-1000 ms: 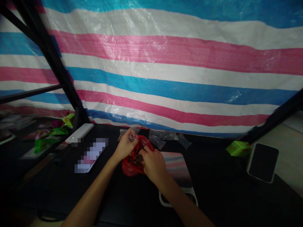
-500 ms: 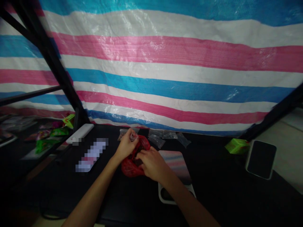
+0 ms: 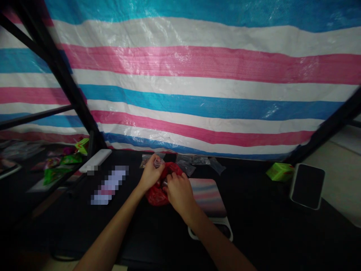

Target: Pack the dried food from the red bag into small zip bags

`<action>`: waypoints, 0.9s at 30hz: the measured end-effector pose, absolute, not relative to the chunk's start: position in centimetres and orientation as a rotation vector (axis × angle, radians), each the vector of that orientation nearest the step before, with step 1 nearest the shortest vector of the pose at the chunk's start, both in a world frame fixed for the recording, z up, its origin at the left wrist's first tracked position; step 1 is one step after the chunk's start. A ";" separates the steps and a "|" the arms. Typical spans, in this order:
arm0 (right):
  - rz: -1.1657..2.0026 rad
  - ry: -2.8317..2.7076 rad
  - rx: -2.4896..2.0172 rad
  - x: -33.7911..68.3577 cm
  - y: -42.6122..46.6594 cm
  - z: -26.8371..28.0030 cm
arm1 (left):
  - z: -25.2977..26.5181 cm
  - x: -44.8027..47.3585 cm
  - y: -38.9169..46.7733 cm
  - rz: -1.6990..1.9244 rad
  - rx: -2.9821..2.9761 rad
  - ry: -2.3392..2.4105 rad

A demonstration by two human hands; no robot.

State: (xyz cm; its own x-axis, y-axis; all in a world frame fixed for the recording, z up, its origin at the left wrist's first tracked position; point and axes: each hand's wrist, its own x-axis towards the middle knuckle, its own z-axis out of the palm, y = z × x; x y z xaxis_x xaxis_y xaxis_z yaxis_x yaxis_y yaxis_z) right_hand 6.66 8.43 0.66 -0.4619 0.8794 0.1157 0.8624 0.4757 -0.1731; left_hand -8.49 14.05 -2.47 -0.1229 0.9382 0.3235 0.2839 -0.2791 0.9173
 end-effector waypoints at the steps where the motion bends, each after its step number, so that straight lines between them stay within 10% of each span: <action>1: 0.154 -2.524 -1.501 6.5 8.4 0.6 | -2.4 -8.5 14.1 1.444 1.554 1.370; 17: 0.985 -1.945 -1.071 11.3 11.5 1.6 | -1.4 -9.0 13.5 1.417 1.766 1.225; 27: 0.549 -2.135 -0.936 10.8 11.2 3.3 | -0.4 -8.5 12.0 1.144 2.302 1.195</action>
